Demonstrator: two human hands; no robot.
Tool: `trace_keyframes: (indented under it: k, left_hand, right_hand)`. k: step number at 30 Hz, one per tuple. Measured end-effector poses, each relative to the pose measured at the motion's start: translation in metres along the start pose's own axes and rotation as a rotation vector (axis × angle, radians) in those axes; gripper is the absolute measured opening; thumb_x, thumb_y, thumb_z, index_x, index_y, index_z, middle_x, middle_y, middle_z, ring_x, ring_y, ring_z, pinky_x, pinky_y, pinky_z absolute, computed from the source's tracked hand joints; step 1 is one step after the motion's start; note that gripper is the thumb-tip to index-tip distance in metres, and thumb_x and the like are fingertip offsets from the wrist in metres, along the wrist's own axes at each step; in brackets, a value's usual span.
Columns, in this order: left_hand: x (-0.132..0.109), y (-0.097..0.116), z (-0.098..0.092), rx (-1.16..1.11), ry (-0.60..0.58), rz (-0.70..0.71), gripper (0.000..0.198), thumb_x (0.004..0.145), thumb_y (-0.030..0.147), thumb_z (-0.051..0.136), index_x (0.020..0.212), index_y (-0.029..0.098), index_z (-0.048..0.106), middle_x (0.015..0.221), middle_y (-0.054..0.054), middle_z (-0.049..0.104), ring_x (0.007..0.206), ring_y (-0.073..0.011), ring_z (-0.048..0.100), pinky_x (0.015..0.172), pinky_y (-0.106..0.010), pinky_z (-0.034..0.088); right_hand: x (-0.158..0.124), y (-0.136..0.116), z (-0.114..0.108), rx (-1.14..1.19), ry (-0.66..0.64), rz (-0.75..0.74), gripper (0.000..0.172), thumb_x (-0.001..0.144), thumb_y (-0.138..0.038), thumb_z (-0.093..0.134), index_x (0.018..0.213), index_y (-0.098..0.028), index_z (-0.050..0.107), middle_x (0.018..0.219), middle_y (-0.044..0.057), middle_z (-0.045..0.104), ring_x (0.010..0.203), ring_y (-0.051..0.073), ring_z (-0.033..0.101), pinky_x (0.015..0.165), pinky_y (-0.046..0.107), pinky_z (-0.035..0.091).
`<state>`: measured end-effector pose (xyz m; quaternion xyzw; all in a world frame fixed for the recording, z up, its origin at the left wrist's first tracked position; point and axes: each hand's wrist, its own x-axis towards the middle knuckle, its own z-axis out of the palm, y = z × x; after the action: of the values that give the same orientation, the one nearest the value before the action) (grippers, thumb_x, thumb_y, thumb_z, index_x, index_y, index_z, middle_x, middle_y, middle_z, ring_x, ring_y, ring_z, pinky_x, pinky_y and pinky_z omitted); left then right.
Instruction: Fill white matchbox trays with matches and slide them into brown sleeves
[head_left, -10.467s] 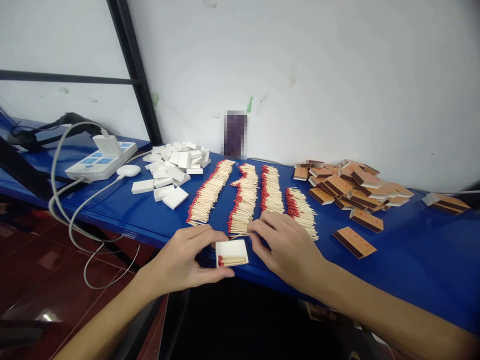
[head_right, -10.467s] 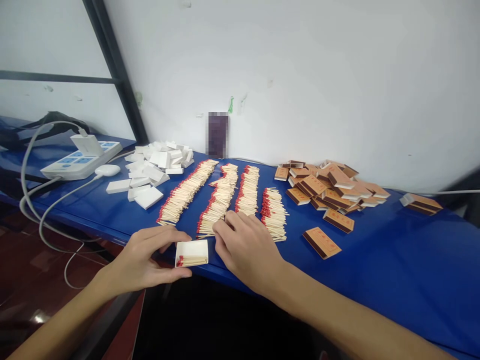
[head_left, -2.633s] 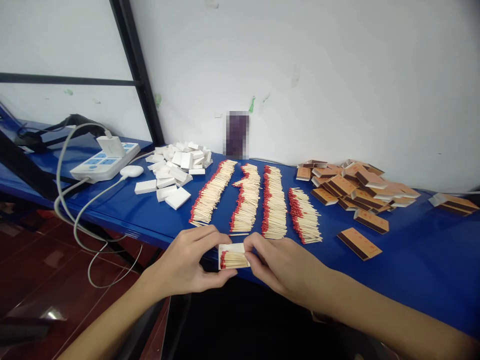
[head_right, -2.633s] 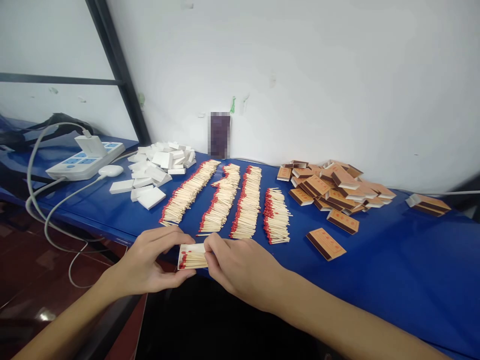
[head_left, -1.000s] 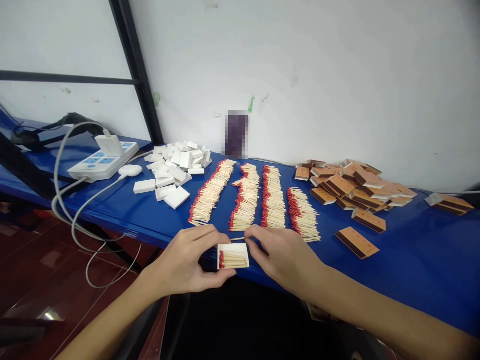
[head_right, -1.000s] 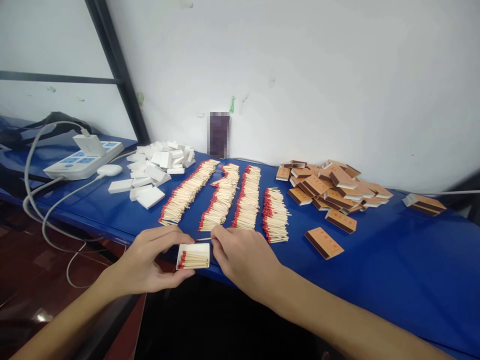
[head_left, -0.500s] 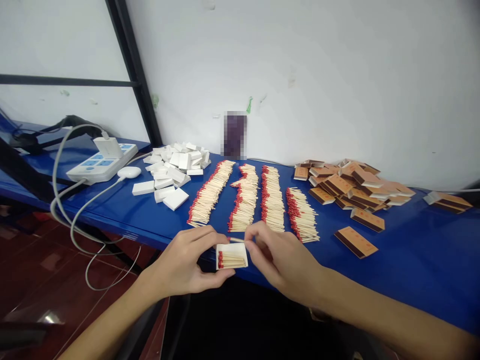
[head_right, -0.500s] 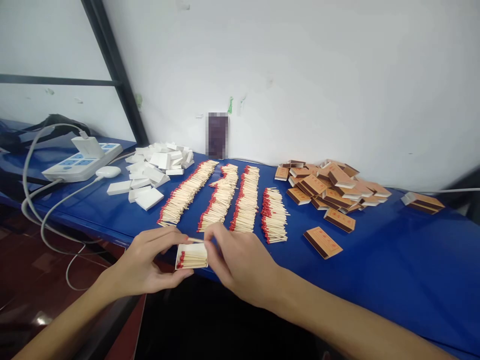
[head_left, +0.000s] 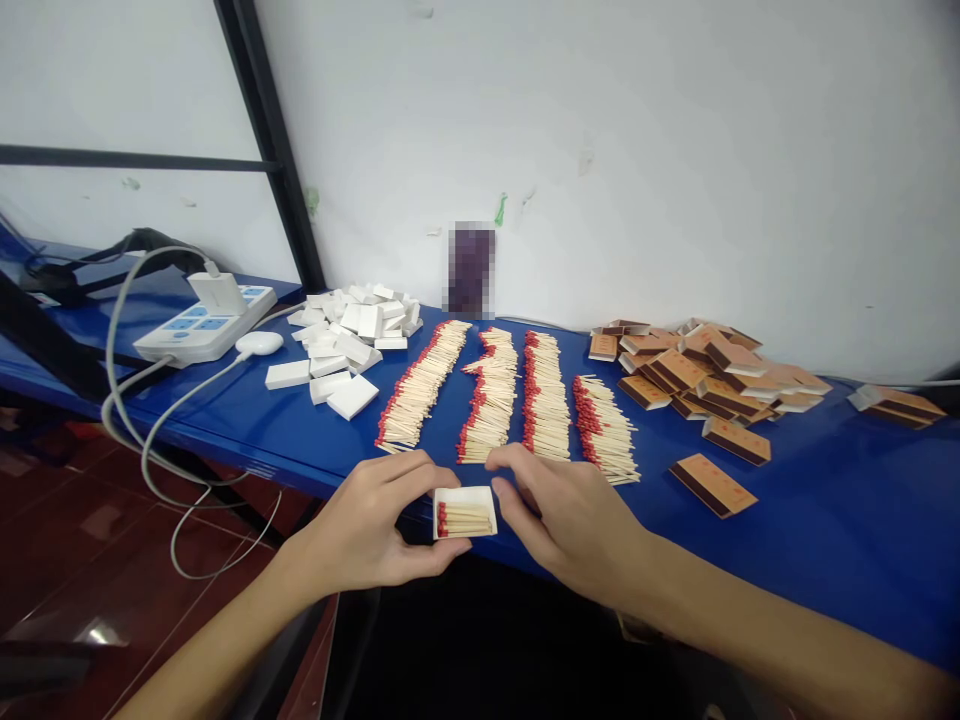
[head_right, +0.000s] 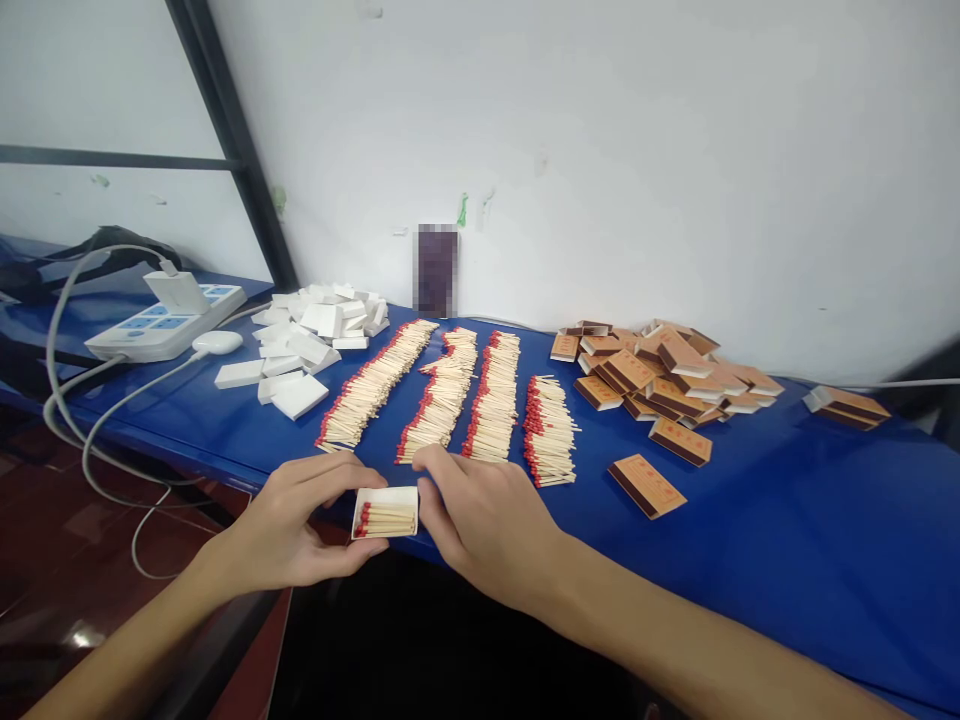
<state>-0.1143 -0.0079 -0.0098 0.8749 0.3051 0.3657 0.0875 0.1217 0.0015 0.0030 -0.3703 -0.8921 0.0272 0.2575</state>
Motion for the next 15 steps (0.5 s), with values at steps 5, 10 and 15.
trace_keyframes:
  k: [5, 10, 15]
  left_hand:
    - [-0.0003, -0.0005, 0.0003, 0.014, 0.004, 0.0, 0.028, 0.083, 0.026, 0.077, 0.105, 0.016, 0.063, 0.089, -0.003, 0.067, 0.072, -0.0144, 0.061, 0.064, -0.025, 0.048]
    - [-0.0007, 0.0011, -0.0003, 0.011, 0.003, 0.001, 0.028, 0.083, 0.026, 0.077, 0.105, 0.017, 0.063, 0.088, -0.002, 0.067, 0.072, -0.0142, 0.061, 0.064, -0.025, 0.047]
    - [0.0004, 0.0016, -0.0007, 0.007, -0.007, -0.007, 0.027, 0.083, 0.026, 0.077, 0.104, 0.017, 0.063, 0.088, -0.002, 0.066, 0.072, -0.0142, 0.06, 0.064, -0.025, 0.048]
  right_hand:
    - [0.0001, 0.0051, 0.0027, -0.059, -0.008, 0.038, 0.024, 0.098, -0.018, 0.043, 0.107, -0.018, 0.065, 0.089, 0.007, 0.077, 0.072, 0.021, 0.072, 0.059, 0.029, 0.041]
    - [0.0013, 0.005, 0.0042, -0.08, -0.041, 0.046, 0.026, 0.097, -0.017, 0.045, 0.102, -0.018, 0.07, 0.093, 0.008, 0.078, 0.079, 0.022, 0.074, 0.064, 0.03, 0.048]
    - [0.0032, 0.0039, 0.0041, -0.12, -0.076, 0.06, 0.025, 0.097, -0.018, 0.047, 0.105, -0.018, 0.071, 0.095, 0.007, 0.079, 0.078, 0.023, 0.074, 0.062, 0.031, 0.048]
